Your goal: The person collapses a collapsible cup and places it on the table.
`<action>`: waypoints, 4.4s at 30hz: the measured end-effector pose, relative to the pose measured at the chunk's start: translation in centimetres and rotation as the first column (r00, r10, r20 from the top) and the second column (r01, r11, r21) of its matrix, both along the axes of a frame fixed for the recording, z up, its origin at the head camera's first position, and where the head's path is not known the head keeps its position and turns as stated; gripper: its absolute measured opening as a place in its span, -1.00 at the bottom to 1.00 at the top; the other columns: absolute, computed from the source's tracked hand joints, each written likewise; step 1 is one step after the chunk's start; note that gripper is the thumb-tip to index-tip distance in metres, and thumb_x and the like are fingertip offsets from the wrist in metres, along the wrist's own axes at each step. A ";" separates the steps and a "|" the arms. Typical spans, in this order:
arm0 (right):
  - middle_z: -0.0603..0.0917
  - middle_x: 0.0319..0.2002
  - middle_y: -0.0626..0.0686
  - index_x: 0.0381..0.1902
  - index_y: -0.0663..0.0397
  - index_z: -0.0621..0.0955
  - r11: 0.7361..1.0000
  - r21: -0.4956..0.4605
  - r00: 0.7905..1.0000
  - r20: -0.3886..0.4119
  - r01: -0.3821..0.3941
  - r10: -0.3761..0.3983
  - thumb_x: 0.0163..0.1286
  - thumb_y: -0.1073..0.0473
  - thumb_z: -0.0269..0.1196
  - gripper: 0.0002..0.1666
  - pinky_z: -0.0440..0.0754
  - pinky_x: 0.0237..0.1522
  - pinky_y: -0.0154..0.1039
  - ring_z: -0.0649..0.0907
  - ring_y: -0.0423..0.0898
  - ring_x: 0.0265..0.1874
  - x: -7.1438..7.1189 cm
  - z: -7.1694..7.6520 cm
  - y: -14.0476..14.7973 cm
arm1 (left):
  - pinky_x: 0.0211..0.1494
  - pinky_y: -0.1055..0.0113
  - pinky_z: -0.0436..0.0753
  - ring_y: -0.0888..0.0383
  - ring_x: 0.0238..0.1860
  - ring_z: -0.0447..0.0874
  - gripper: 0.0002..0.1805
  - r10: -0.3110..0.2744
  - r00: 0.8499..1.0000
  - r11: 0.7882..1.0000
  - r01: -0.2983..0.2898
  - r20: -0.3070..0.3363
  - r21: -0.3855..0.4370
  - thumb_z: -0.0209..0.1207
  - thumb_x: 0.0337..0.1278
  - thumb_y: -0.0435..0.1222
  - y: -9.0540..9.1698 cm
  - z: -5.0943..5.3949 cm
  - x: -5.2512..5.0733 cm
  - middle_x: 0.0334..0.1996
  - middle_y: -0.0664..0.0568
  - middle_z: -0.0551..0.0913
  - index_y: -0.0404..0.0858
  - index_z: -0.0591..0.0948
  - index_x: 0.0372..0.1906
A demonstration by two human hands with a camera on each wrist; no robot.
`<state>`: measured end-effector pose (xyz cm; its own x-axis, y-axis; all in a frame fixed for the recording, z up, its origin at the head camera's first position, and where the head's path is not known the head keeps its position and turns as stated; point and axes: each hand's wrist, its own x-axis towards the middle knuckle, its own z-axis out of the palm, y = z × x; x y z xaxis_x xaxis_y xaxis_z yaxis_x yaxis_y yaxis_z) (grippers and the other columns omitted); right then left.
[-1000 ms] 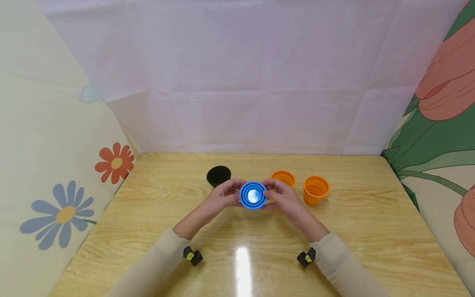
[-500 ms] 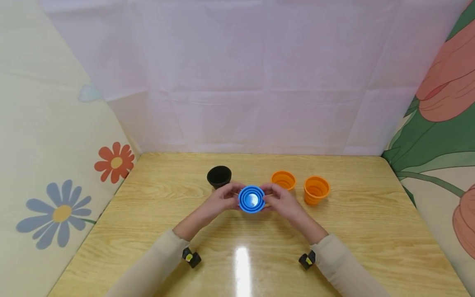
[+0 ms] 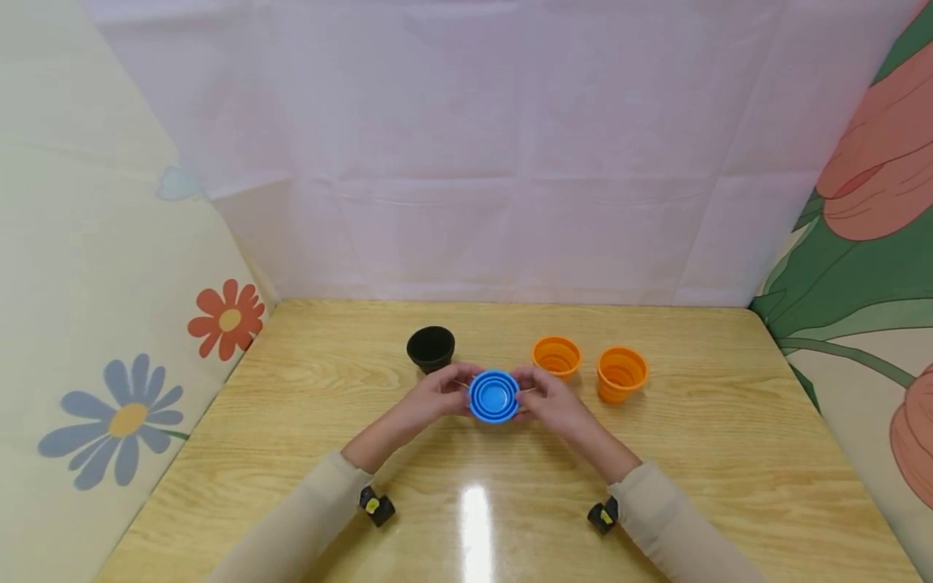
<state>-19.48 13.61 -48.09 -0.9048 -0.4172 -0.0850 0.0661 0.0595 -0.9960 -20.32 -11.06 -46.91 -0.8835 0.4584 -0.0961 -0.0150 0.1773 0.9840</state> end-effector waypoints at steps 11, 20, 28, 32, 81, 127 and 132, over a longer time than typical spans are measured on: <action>0.54 0.03 0.34 0.30 0.47 0.37 1.000 0.010 1.000 0.000 0.005 -0.005 0.48 0.46 0.04 -0.54 0.75 0.00 -0.03 0.64 -0.09 -0.14 0.0 -0.9 -0.4 | -0.02 0.16 0.76 0.09 -0.10 0.58 -0.48 0.029 1.000 0.998 -0.028 0.009 -0.054 0.15 0.20 -0.44 0.2 -0.8 0.0 0.04 -0.24 0.56 -0.41 0.47 0.29; 0.61 -0.05 0.21 0.33 0.41 0.38 1.000 0.014 0.999 0.028 -0.015 0.015 0.50 0.43 0.05 -0.53 0.75 -0.03 -0.16 0.65 -0.12 -0.13 -0.1 -1.5 0.0 | -0.04 0.22 0.74 0.07 -0.07 0.57 -0.50 0.020 0.999 0.994 -0.024 -0.032 -0.109 0.15 0.18 -0.45 0.4 -1.3 -0.1 0.01 -0.22 0.58 -0.39 0.51 0.26; 0.60 -0.09 0.22 0.32 0.41 0.42 0.999 0.046 0.999 0.033 -0.021 0.019 0.51 0.45 0.05 -0.55 0.74 -0.04 -0.20 0.63 -0.11 -0.15 -0.2 -1.8 0.0 | 0.00 0.27 0.65 0.03 -0.03 0.56 -0.52 0.014 0.996 0.981 -0.031 -0.088 -0.191 0.20 0.17 -0.43 0.5 -1.6 -0.3 -0.01 -0.22 0.62 -0.38 0.55 0.23; 0.61 -0.03 0.27 0.33 0.42 0.41 0.998 0.064 0.998 0.053 -0.024 0.020 0.53 0.44 0.04 -0.55 0.74 -0.01 -0.17 0.65 -0.10 -0.11 -0.3 -1.9 0.0 | 0.05 0.24 0.59 0.01 -0.02 0.57 -0.54 -0.002 0.994 0.976 -0.023 -0.110 -0.216 0.21 0.18 -0.43 0.5 -1.8 -0.4 -0.01 -0.22 0.63 -0.39 0.56 0.22; 0.62 0.21 0.25 0.30 0.18 0.55 0.935 0.351 0.979 -0.167 -0.049 0.114 0.55 0.18 0.15 -0.57 0.60 0.22 0.09 0.63 0.13 0.16 -0.1 2.2 0.0 | 0.15 0.09 0.67 -0.05 0.17 0.57 -0.58 -0.091 0.959 0.958 0.010 -0.269 -0.285 0.11 0.48 -0.31 -2.7 4.2 1.1 0.25 -0.20 0.56 -0.28 0.50 0.34; 0.16 0.57 0.21 0.54 0.09 0.28 0.775 0.631 0.725 -0.553 0.043 0.410 0.52 0.27 0.19 -0.31 0.37 0.43 0.12 0.29 0.18 0.50 -6.1 2.2 -8.5 | 0.45 -0.17 0.36 -0.25 0.44 0.29 -0.42 -0.198 0.707 0.827 -0.252 -0.679 -0.503 0.31 0.20 -0.47 -8.8 1.3 -3.6 0.44 -0.28 0.35 -0.35 0.49 0.34; 0.20 0.55 0.21 0.49 0.10 0.37 0.760 0.648 0.721 -0.549 0.047 0.423 0.51 0.28 0.20 -0.38 0.41 0.41 0.09 0.33 0.17 0.47 -6.4 2.0 -9.0 | 0.45 -0.13 0.38 -0.22 0.46 0.28 -0.40 -0.194 0.757 0.831 -0.211 -0.624 -0.515 0.29 0.23 -0.48 -8.5 1.1 -4.1 0.48 -0.24 0.29 -0.33 0.46 0.38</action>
<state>-25.90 4.64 -46.05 -0.7307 -0.6581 0.1815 -0.6381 0.5640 -0.5241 -24.38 -19.57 -45.85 -0.8250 0.5022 0.2590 0.5597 0.6633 0.4967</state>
